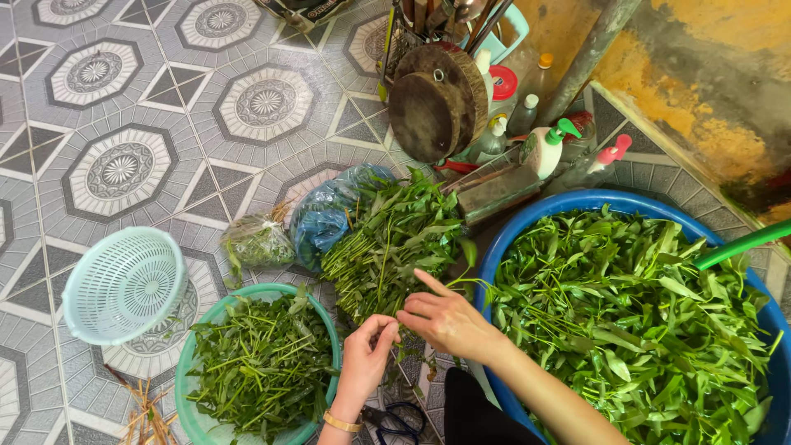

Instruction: The person plucks leaves and tender stems from a pile of water spinach, placing the edible parts into a green bowl and occasionally washing them in a blue basin of water.

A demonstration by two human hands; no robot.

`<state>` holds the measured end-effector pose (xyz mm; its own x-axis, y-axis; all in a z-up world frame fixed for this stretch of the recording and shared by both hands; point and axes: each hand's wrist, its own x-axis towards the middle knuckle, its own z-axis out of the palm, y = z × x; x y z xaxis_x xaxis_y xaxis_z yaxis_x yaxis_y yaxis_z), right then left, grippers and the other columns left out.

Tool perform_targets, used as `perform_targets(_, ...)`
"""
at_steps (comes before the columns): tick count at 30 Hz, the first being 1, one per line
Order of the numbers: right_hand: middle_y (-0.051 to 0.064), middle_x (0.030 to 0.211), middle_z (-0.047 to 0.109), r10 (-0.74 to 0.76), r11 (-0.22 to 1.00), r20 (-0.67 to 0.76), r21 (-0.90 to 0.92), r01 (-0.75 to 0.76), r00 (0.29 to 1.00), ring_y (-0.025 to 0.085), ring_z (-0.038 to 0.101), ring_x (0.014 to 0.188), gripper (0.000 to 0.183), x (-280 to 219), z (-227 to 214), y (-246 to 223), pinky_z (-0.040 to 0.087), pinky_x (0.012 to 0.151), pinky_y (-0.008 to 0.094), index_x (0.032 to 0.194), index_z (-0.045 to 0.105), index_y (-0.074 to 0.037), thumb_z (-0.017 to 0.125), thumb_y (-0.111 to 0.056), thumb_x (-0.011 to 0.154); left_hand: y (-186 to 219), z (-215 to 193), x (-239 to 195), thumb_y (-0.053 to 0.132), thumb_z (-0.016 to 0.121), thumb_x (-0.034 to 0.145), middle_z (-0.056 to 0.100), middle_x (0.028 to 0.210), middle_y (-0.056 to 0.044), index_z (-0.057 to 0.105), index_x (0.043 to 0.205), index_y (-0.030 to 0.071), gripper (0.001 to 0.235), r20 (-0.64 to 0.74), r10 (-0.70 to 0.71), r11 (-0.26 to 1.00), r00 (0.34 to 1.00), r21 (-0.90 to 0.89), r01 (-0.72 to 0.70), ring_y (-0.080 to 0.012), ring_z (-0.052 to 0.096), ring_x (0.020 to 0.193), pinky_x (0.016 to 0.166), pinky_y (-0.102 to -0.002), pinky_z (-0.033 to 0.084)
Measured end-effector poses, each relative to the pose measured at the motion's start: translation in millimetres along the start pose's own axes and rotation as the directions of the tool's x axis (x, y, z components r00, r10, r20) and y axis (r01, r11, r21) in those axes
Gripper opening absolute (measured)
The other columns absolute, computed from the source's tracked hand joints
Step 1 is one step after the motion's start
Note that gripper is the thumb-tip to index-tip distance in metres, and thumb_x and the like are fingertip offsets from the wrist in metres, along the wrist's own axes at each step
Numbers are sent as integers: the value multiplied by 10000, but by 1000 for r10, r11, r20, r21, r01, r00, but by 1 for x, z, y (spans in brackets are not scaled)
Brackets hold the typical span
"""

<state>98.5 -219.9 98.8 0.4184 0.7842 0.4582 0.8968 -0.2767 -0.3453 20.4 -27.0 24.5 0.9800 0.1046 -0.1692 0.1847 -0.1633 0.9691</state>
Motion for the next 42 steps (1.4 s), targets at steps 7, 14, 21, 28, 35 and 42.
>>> perform_targets(7, 67, 850, 696, 270, 892, -87, 398, -215, 959, 210, 700, 847, 114, -25, 52, 9, 376, 1211, 509, 972, 720, -38, 714, -25, 859, -25, -4, -2, 163, 649, 1004, 696, 779, -5, 711, 996, 8, 167, 87, 0, 983, 996, -184, 16, -43, 599, 704, 628, -221, 468)
perform_targets(14, 83, 964, 775, 835, 45, 145, 943, -329, 530, 225, 734, 990, 176, -62, 47, 51, 476, 1029, 484, 1038, 730, -27, 621, -145, 968, -53, -117, -19, 208, 730, 873, 790, 1000, -21, 803, 1011, 198, 156, -187, 141, 737, 972, 675, 23, -190, 745, 797, 714, -316, 579)
perform_targets(21, 131, 1045, 729, 820, -149, 135, 989, -21, 556, 320, 689, 1161, 193, -60, 38, 56, 467, 1087, 436, 1058, 632, -14, 526, -175, 1047, -61, -94, 27, 253, 719, 868, 717, 1245, -14, 776, 1092, 199, 238, -304, 86, 720, 949, 677, 152, -244, 744, 896, 821, -368, 574)
perform_targets(28, 84, 924, 689, 879, -263, 258, 964, -43, 401, 251, 689, 980, 186, -62, 33, 45, 512, 978, 404, 1055, 630, -37, 523, -185, 1024, -81, 5, 113, 307, 793, 818, 714, 970, -37, 793, 900, 162, 167, -184, 154, 656, 971, 754, 39, -270, 669, 978, 839, -439, 492)
perform_targets(35, 14, 802, 589, 910, -74, 176, 960, -268, 377, 99, 495, 728, 208, -85, 58, 60, 383, 655, 248, 1082, 694, -35, 576, -206, 1068, -64, 1, 82, 218, 759, 869, 757, 979, -43, 790, 958, 132, 128, -308, 211, 881, 928, 471, -43, -244, 725, 832, 731, -374, 541)
perform_targets(42, 28, 970, 746, 630, 660, -210, 652, -373, 748, 139, 675, 862, 144, -54, 71, 27, 532, 746, 295, 1115, 749, -62, 723, -73, 974, -79, -13, 20, 127, 694, 924, 796, 893, -78, 749, 1103, -1, 226, -82, -115, 983, 990, -150, 102, -138, 775, 769, 688, -257, 563)
